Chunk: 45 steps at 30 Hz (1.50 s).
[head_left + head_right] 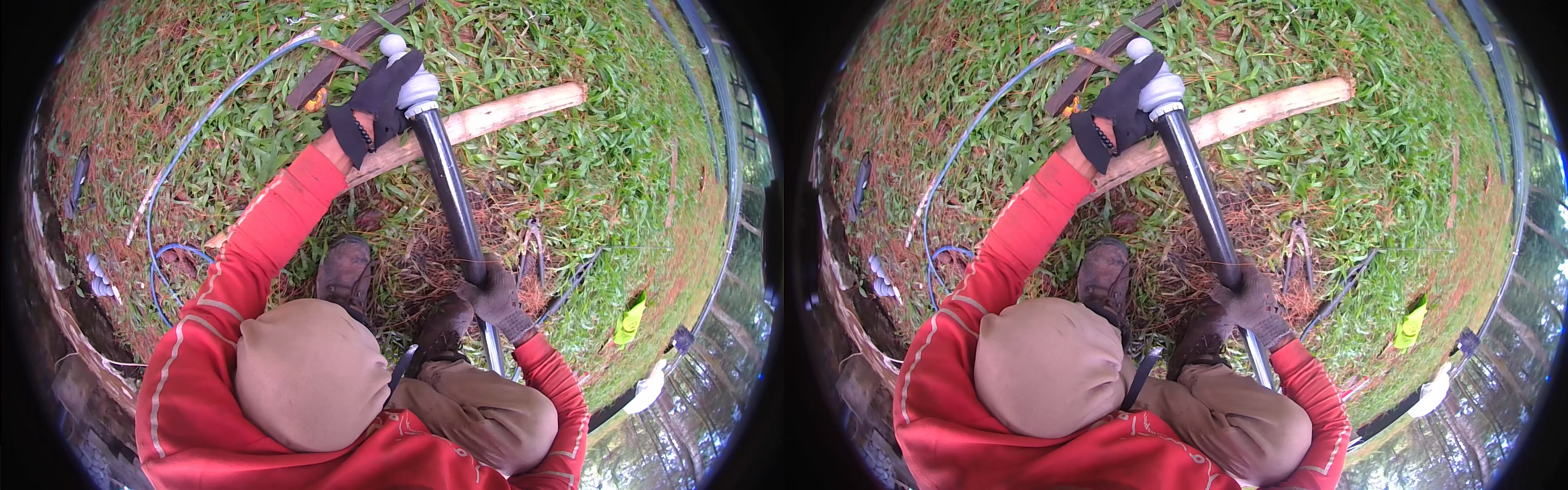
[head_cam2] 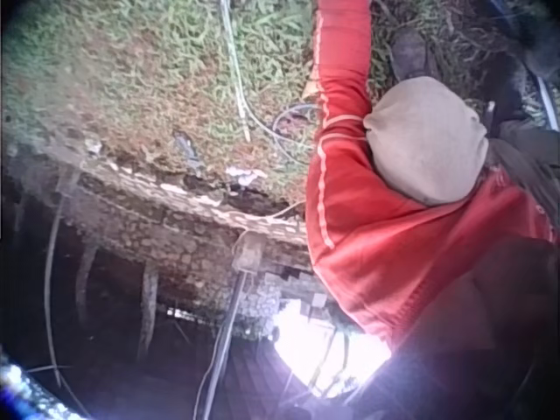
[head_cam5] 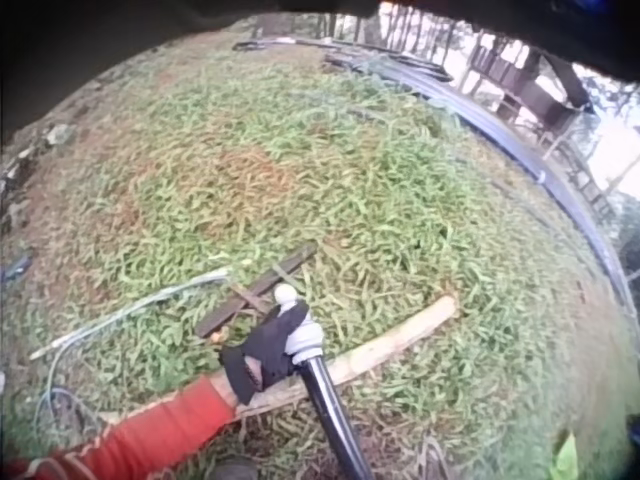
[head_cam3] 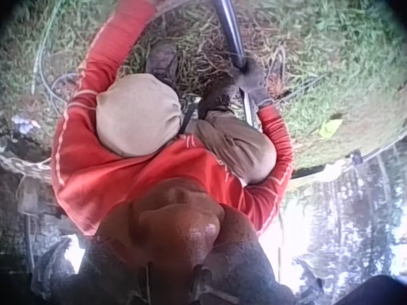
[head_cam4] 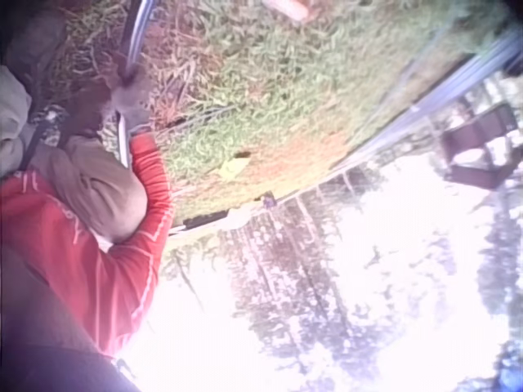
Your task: The person cleans the end of a metal component with pliers and a hammer, slides a decorative fitting onto a metal tube, and welds the fitting to the tube with a welding tool.
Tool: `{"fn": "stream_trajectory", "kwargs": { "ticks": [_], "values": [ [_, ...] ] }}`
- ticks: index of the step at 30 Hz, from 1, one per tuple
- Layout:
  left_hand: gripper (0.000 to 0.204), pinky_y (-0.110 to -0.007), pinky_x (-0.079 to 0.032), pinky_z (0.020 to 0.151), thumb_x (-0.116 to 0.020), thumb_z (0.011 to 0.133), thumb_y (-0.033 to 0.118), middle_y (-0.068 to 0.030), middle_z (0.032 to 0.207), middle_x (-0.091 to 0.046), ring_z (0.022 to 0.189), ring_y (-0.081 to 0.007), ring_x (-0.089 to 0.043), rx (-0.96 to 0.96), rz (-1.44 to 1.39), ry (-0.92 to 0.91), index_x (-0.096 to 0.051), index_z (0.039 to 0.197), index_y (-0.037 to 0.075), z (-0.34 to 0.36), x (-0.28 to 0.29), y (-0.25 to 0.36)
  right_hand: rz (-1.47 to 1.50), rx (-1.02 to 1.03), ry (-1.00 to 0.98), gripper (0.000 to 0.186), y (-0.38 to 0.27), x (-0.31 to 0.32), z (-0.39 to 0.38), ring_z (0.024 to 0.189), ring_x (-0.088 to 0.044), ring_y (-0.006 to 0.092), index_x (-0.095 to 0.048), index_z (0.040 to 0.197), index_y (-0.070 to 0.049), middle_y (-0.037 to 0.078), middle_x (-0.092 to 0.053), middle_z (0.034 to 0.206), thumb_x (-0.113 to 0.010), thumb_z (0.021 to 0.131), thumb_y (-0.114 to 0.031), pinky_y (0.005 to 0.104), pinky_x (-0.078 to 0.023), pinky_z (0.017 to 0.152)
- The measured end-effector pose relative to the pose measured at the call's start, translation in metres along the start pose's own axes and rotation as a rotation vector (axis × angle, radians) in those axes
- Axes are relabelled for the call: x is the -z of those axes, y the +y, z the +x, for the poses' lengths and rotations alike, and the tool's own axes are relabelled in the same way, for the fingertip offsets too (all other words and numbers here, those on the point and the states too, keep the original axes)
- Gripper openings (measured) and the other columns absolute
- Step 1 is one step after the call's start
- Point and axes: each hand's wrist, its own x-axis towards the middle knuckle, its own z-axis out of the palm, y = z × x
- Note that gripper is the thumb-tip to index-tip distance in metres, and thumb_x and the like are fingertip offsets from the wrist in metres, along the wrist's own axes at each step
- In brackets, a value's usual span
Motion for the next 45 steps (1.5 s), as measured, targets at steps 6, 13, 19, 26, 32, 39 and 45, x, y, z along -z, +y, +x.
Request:
{"fn": "stream_trajectory", "kwargs": {
  "ticks": [6,13,19,26,32,39,45],
  "values": [
    [0.025,-0.045,-0.064,0.075,-0.075,0.105,0.021,-0.0034,0.099,-0.065,0.086,-0.0201,-0.072,-0.112,0.105,-0.024,-0.059,0.122,0.011,-0.002,-0.001,-0.001,-0.016,0.012,0.013,0.066,-0.001,-0.002,0.001,0.087,-0.078,0.0384,-0.064,0.138,-0.006,0.02,-0.078,0.096,-0.086,0.079,-0.024,0.0473,-0.061,0.08],
    [0.018,-0.041,-0.062,0.068,-0.072,0.106,0.013,-0.003,0.094,-0.065,0.077,-0.0177,-0.069,-0.118,0.096,-0.016,-0.06,0.118,0.01,0.003,0.002,-0.008,-0.004,-0.042,0.0,0.064,0.004,-0.013,0.003,0.087,-0.078,0.0388,-0.063,0.135,-0.005,0.02,-0.077,0.097,-0.087,0.079,-0.025,0.0467,-0.061,0.08],
    [0.014,-0.038,-0.06,0.067,-0.074,0.104,0.012,-0.0023,0.09,-0.064,0.078,-0.0168,-0.069,-0.188,0.127,-0.014,-0.062,0.111,0.008,0.003,0.001,-0.016,-0.04,0.009,0.088,0.061,-0.004,-0.016,0.006,0.084,-0.077,0.0416,-0.059,0.133,-0.002,0.023,-0.076,0.093,-0.085,0.084,-0.028,0.0494,-0.06,0.078],
    [0.016,-0.038,-0.06,0.069,-0.074,0.104,0.012,-0.0017,0.093,-0.065,0.08,-0.0167,-0.07,-0.196,0.113,-0.04,-0.06,0.112,0.009,0.004,0.0,-0.018,-0.02,0.031,0.087,0.058,-0.003,-0.019,0.018,0.081,-0.076,0.0436,-0.059,0.131,-0.001,0.024,-0.075,0.088,-0.083,0.085,-0.028,0.0515,-0.06,0.075],
    [0.042,-0.054,-0.064,0.095,-0.07,0.109,0.03,-0.0079,0.127,-0.064,0.115,-0.0232,-0.071,-0.082,0.147,-0.18,-0.052,0.141,0.01,0.0,0.025,-0.011,0.001,0.014,0.04,0.061,0.003,-0.019,0.026,0.08,-0.076,0.0428,-0.059,0.13,-0.002,0.022,-0.075,0.087,-0.086,0.082,-0.029,0.0507,-0.06,0.076],
    [0.057,-0.053,-0.062,0.098,-0.064,0.111,0.037,-0.0147,0.149,-0.061,0.131,-0.0276,-0.067,-0.261,0.719,0.254,-0.049,0.158,0.011,-0.076,0.035,0.071,0.042,0.033,0.081,0.061,0.006,-0.015,0.008,0.078,-0.076,0.0393,-0.061,0.13,-0.005,0.019,-0.075,0.088,-0.088,0.08,-0.028,0.0481,-0.06,0.073],
    [0.044,-0.053,-0.053,0.091,-0.068,0.1,0.025,-0.0109,0.119,-0.074,0.109,-0.031,-0.072,-1.174,2.099,0.01,-0.063,0.141,0.011,-0.012,0.058,0.132,0.033,0.044,0.084,0.059,-0.002,-0.008,0.002,0.079,-0.076,0.0384,-0.063,0.128,-0.004,0.02,-0.075,0.089,-0.087,0.079,-0.025,0.0474,-0.059,0.073]
  ]
}}
